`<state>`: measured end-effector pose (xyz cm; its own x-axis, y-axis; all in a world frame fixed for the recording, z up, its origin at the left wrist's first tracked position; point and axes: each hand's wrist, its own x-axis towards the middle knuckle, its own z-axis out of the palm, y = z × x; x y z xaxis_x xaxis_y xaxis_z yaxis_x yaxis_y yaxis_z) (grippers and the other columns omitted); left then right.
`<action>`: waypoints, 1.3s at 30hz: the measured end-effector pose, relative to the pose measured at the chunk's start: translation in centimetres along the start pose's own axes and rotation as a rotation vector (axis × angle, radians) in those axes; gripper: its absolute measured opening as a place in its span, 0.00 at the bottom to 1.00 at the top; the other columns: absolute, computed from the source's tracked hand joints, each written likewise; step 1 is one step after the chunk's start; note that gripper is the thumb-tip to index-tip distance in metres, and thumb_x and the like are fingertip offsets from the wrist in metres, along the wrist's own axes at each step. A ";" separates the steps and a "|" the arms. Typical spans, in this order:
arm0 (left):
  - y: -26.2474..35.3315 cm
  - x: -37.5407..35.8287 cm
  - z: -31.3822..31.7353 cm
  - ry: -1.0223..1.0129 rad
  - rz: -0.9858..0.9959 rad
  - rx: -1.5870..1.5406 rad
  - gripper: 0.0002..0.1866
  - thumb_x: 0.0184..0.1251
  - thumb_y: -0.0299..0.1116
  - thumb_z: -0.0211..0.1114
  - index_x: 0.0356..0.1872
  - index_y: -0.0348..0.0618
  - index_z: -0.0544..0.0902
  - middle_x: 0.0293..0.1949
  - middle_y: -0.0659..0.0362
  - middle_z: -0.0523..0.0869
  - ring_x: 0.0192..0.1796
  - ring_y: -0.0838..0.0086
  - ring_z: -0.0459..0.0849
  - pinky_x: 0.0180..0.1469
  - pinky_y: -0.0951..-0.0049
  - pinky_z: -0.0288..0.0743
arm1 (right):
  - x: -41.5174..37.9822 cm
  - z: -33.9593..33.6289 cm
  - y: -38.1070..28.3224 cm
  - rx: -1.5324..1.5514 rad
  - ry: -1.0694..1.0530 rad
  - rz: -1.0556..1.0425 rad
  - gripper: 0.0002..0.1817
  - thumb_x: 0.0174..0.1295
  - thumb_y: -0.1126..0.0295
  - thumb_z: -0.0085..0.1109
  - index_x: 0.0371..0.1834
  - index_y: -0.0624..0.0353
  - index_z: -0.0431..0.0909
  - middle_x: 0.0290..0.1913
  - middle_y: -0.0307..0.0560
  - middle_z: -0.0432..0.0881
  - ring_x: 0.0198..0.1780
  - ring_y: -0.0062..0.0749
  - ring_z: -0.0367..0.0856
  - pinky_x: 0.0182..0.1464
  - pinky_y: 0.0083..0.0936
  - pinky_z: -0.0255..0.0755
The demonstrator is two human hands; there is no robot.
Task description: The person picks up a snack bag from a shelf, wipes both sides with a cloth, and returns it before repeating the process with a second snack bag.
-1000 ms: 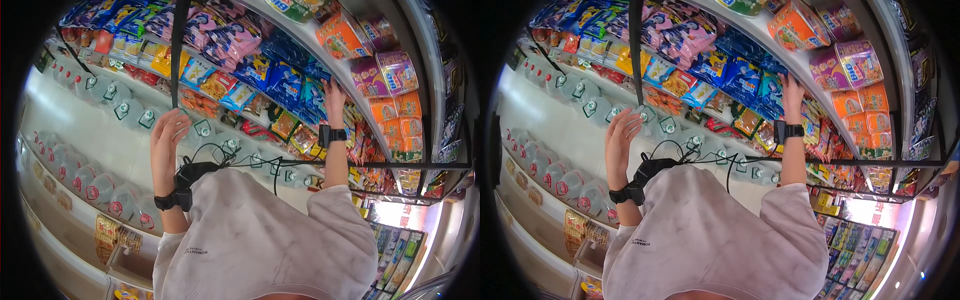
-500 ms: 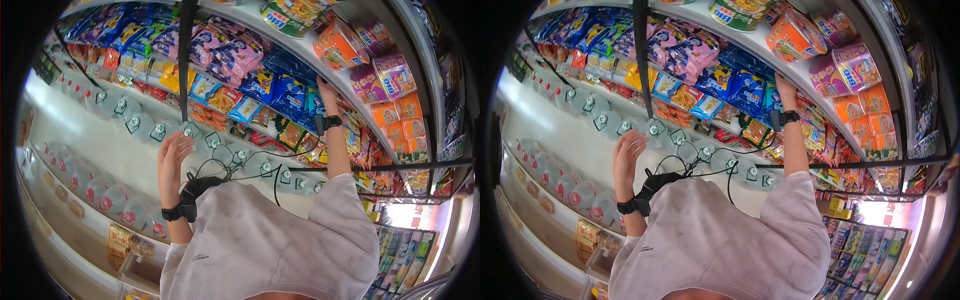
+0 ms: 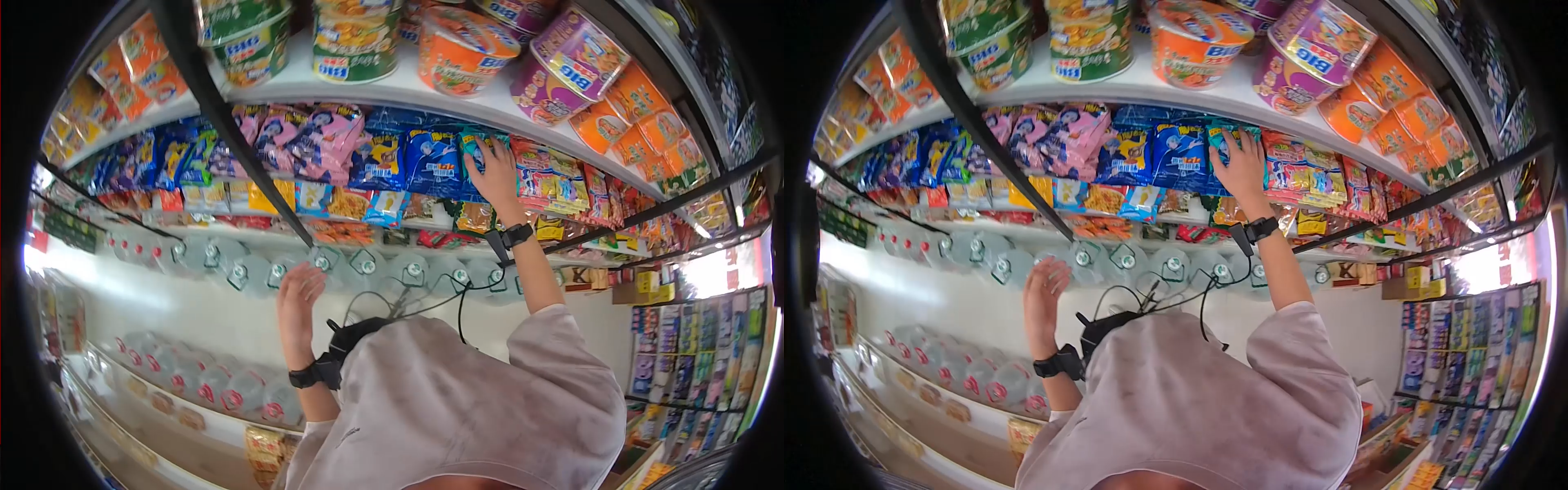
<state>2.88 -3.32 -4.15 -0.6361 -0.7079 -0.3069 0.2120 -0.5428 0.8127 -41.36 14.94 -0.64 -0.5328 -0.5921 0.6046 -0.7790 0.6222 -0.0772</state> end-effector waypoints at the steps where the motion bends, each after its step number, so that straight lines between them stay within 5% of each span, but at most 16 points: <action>1: -0.1 0.3 0.4 -0.011 -0.015 0.007 0.23 0.77 0.42 0.59 0.62 0.35 0.75 0.54 0.48 0.85 0.57 0.60 0.84 0.61 0.63 0.75 | 0.0 0.2 0.0 -0.017 0.019 0.044 0.28 0.67 0.48 0.57 0.64 0.51 0.78 0.67 0.63 0.73 0.70 0.58 0.68 0.73 0.52 0.57; 7: 0.1 0.6 3.0 -0.014 -0.039 0.063 0.23 0.78 0.43 0.57 0.63 0.36 0.75 0.55 0.49 0.84 0.58 0.60 0.84 0.61 0.63 0.75 | -0.2 1.6 -0.3 -0.003 0.077 0.228 0.28 0.68 0.48 0.54 0.66 0.50 0.76 0.67 0.65 0.72 0.70 0.59 0.67 0.72 0.54 0.58; 19: -1.0 -0.5 2.2 0.006 -0.012 -0.018 0.22 0.77 0.39 0.58 0.63 0.34 0.74 0.55 0.45 0.84 0.58 0.56 0.84 0.61 0.62 0.77 | 0.8 2.6 3.3 0.292 -0.090 0.236 0.35 0.66 0.50 0.54 0.74 0.55 0.67 0.71 0.66 0.67 0.74 0.62 0.62 0.74 0.56 0.54; 22: -0.5 -0.4 2.2 0.013 -0.008 0.002 0.21 0.77 0.39 0.57 0.61 0.34 0.75 0.55 0.46 0.84 0.59 0.56 0.84 0.60 0.63 0.76 | 0.8 -2.0 1.1 0.155 -0.064 0.097 0.34 0.64 0.55 0.61 0.71 0.58 0.69 0.72 0.66 0.66 0.74 0.63 0.61 0.75 0.52 0.55; 26: -0.1 -0.1 1.8 0.010 -0.006 0.014 0.20 0.77 0.40 0.57 0.60 0.35 0.76 0.55 0.47 0.83 0.59 0.57 0.84 0.60 0.64 0.75 | 0.3 -4.6 -1.2 0.451 0.108 0.088 0.24 0.63 0.62 0.64 0.60 0.63 0.75 0.67 0.65 0.71 0.67 0.61 0.70 0.68 0.45 0.66; 27: 0.0 -0.1 1.7 0.003 -0.005 0.013 0.21 0.77 0.40 0.57 0.61 0.35 0.76 0.55 0.47 0.83 0.59 0.57 0.84 0.60 0.64 0.75 | 0.1 -5.9 -2.3 0.442 0.185 0.051 0.18 0.64 0.67 0.64 0.54 0.65 0.77 0.62 0.62 0.76 0.60 0.53 0.78 0.59 0.36 0.74; 30: 0.3 -0.1 1.3 -0.008 -0.009 0.011 0.21 0.77 0.40 0.57 0.61 0.35 0.75 0.55 0.47 0.83 0.59 0.57 0.83 0.61 0.64 0.75 | -1.8 -8.6 -4.3 0.737 0.104 0.132 0.12 0.65 0.67 0.63 0.46 0.65 0.79 0.52 0.56 0.82 0.47 0.44 0.83 0.47 0.31 0.76; 31: 0.3 -0.1 1.1 -0.008 -0.007 0.008 0.21 0.77 0.40 0.57 0.61 0.35 0.75 0.55 0.47 0.83 0.59 0.57 0.83 0.61 0.64 0.75 | -3.0 -8.4 -4.7 0.777 0.052 0.266 0.12 0.68 0.65 0.60 0.40 0.65 0.80 0.43 0.52 0.85 0.36 0.38 0.84 0.37 0.28 0.74; 34: 0.3 -0.3 0.2 0.014 -0.018 -0.013 0.21 0.78 0.40 0.57 0.61 0.35 0.75 0.55 0.47 0.83 0.59 0.57 0.83 0.62 0.63 0.74 | -5.4 -8.3 -4.2 0.749 -0.472 0.463 0.16 0.70 0.60 0.58 0.38 0.65 0.81 0.43 0.52 0.86 0.34 0.38 0.85 0.35 0.31 0.75; 35: 0.4 -0.3 -0.2 0.012 -0.015 -0.019 0.20 0.78 0.39 0.56 0.61 0.35 0.75 0.55 0.47 0.83 0.59 0.57 0.83 0.62 0.63 0.74 | -5.5 -8.6 -4.3 0.480 -0.630 0.338 0.20 0.69 0.55 0.58 0.44 0.65 0.82 0.45 0.53 0.87 0.38 0.41 0.86 0.40 0.33 0.77; 39: 0.4 -0.2 -1.8 0.005 -0.040 -0.034 0.19 0.78 0.38 0.56 0.61 0.35 0.75 0.56 0.47 0.83 0.59 0.57 0.83 0.62 0.62 0.75 | -9.1 -0.9 -1.2 0.469 -0.550 0.274 0.23 0.65 0.53 0.61 0.52 0.61 0.81 0.46 0.56 0.87 0.47 0.53 0.85 0.50 0.40 0.78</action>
<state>4.42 -4.24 -4.67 -0.6406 -0.6879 -0.3412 0.2118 -0.5855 0.7825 -35.33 20.04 -5.36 -0.7188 -0.6939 0.0437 -0.5886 0.5739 -0.5693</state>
